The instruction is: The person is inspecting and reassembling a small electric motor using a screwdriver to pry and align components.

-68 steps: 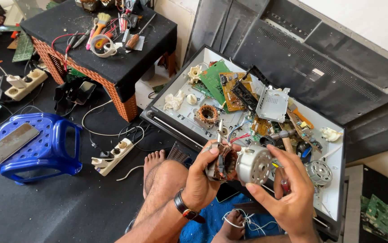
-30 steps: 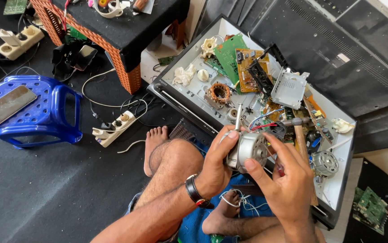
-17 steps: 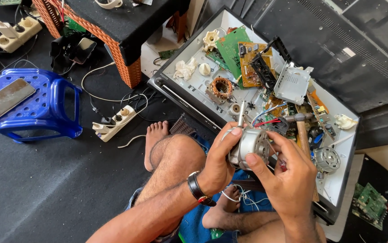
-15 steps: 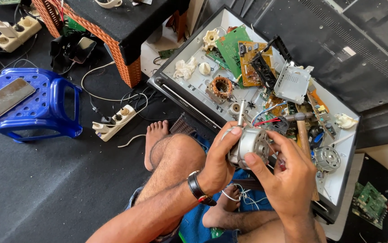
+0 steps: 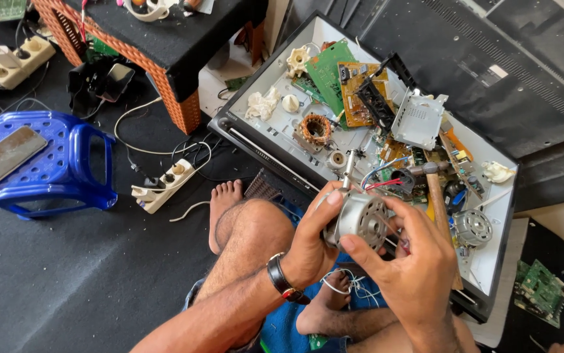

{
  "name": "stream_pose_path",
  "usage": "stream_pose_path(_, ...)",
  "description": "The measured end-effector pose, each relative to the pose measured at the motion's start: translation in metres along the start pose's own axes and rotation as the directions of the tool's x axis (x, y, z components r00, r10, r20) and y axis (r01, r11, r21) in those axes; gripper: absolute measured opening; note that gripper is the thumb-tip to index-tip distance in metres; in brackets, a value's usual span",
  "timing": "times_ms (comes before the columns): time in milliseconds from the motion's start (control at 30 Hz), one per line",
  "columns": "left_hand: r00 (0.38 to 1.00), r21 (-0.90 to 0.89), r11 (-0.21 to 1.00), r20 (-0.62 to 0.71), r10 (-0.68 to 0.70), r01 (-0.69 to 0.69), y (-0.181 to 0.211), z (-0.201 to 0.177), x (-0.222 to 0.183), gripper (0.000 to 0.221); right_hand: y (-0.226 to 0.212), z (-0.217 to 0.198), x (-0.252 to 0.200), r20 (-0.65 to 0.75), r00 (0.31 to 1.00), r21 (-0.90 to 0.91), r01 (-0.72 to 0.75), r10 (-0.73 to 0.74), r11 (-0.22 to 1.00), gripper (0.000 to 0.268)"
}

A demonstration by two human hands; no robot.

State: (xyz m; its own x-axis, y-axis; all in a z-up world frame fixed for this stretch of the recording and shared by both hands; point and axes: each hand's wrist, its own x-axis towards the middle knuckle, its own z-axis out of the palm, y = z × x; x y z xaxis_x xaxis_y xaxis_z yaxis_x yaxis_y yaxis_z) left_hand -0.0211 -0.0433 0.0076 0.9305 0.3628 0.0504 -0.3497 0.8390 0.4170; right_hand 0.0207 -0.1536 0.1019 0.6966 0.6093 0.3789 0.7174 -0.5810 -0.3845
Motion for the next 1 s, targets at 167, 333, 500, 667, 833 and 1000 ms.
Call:
stream_pose_path(167,0.993,-0.124,0.988,0.083,-0.079,0.089,0.000,-0.003,-0.003,0.036,-0.008,-0.004,-0.005,-0.077,0.996,0.004,0.047,-0.047,0.999,0.065)
stream_pose_path(333,0.989,-0.122,0.988,0.131,-0.074,0.090,0.001,-0.006,-0.003,0.041,-0.006,-0.001,-0.014,-0.108,0.993,-0.021,0.051,-0.053,0.998,0.075)
stream_pose_path(500,0.972,0.034,0.998,0.224,-0.067,0.061,0.007,-0.004,-0.006,0.053,-0.008,-0.006,-0.020,-0.115,0.988,-0.034,0.100,-0.103,0.994,0.082)
stream_pose_path(667,0.973,0.008,0.989,0.181,-0.144,0.144,0.000,-0.013,-0.006,0.056,-0.001,-0.007,-0.022,-0.107,0.989,-0.040,0.099,-0.103,0.994,0.088)
stream_pose_path(833,0.963,-0.280,0.921,0.066,-0.263,0.270,0.001,-0.009,0.000,0.063,0.011,-0.022,-0.010,0.048,0.996,0.288,-0.089,0.079,0.953,0.079)
stream_pose_path(1000,0.973,-0.459,0.860,0.054,-0.223,0.223,0.008,-0.006,0.002,0.064,0.035,-0.036,-0.001,-0.002,0.978,0.385,-0.190,0.207,0.903,0.044)
